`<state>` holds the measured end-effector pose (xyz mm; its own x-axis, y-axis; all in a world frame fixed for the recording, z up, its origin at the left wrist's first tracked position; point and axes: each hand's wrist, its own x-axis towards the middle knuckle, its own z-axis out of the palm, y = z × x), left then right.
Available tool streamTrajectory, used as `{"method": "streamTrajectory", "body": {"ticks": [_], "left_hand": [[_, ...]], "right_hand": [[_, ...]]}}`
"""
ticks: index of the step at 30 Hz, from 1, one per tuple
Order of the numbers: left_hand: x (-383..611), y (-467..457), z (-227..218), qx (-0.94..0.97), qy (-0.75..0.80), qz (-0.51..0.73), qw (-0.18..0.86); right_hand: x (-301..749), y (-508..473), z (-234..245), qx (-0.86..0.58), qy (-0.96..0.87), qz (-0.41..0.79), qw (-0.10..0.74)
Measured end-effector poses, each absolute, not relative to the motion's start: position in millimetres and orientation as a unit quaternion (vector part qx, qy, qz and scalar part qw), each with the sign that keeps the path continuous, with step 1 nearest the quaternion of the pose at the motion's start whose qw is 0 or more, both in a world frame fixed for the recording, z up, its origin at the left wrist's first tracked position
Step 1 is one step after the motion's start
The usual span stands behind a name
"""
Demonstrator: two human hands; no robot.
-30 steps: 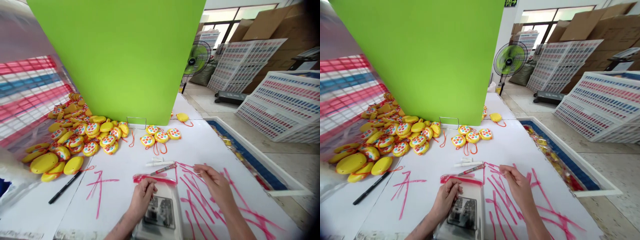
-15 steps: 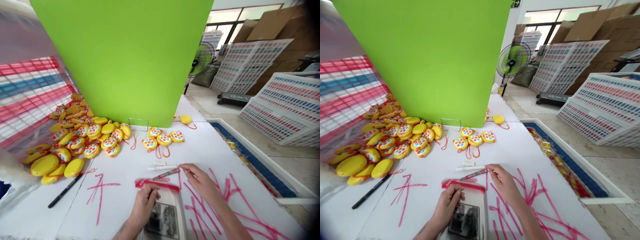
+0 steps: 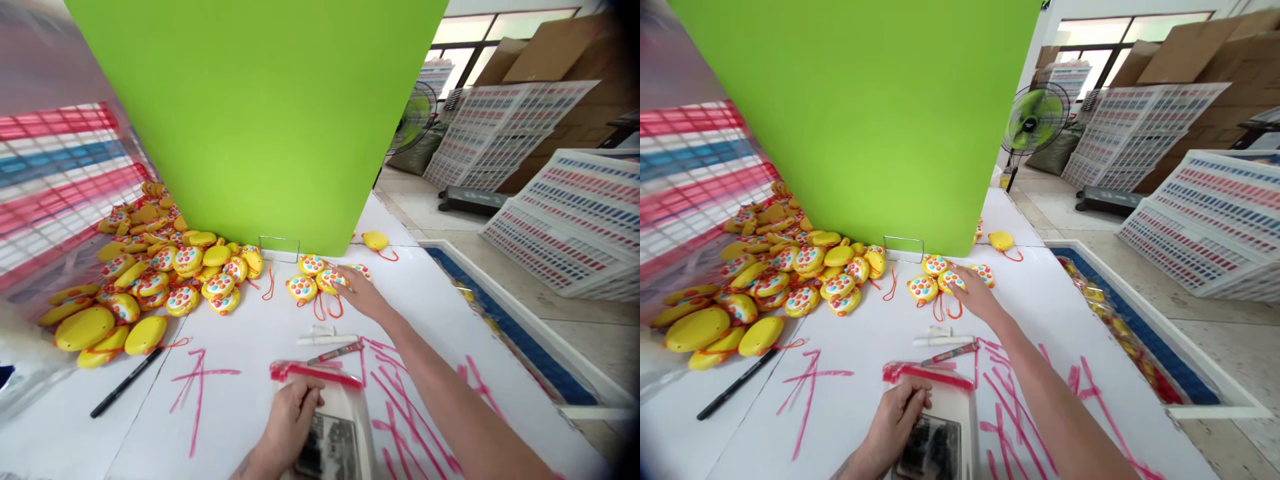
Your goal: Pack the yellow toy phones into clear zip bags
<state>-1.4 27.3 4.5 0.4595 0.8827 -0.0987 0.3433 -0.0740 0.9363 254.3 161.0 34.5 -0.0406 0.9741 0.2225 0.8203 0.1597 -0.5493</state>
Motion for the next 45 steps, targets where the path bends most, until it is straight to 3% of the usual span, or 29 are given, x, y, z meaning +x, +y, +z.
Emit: {"method": "streamTrajectory", "body": {"ticks": [6, 11, 20, 27, 31, 41, 43, 45], "left_hand": [[-1.9, 25.5, 0.4, 0.699, 0.443, 0.267, 0.494], [-1.0, 24.2, 0.1, 0.704, 0.446, 0.275, 0.48], [-0.8, 27.5, 2.4, 0.721, 0.434, 0.253, 0.478], [-0.6, 25.3, -1.3, 0.722, 0.437, 0.27, 0.464], [-0.1, 24.8, -2.3, 0.718, 0.439, 0.275, 0.464], [-0.4, 25.4, 2.9, 0.72, 0.441, 0.269, 0.464], [-0.6, 25.1, 3.1, 0.726, 0.438, 0.27, 0.455], [-0.5, 24.8, 3.0, 0.739, 0.43, 0.267, 0.445]], "right_hand": [[228.2, 242.6, 33.1, -0.658, -0.714, 0.14, 0.193], [205.4, 234.9, 10.3, -0.663, -0.723, 0.139, 0.134], [197.9, 182.7, 3.2, -0.578, -0.791, 0.14, 0.143], [284.0, 205.2, -1.7, -0.738, -0.611, 0.1, 0.269], [305.6, 186.5, -19.8, -0.75, -0.543, 0.138, 0.351], [280.9, 93.1, 21.0, -0.559, -0.393, 0.341, 0.646], [253.9, 59.8, 23.1, -0.404, -0.257, 0.488, 0.73], [224.6, 30.4, 19.3, -0.346, -0.185, 0.572, 0.721]]}}
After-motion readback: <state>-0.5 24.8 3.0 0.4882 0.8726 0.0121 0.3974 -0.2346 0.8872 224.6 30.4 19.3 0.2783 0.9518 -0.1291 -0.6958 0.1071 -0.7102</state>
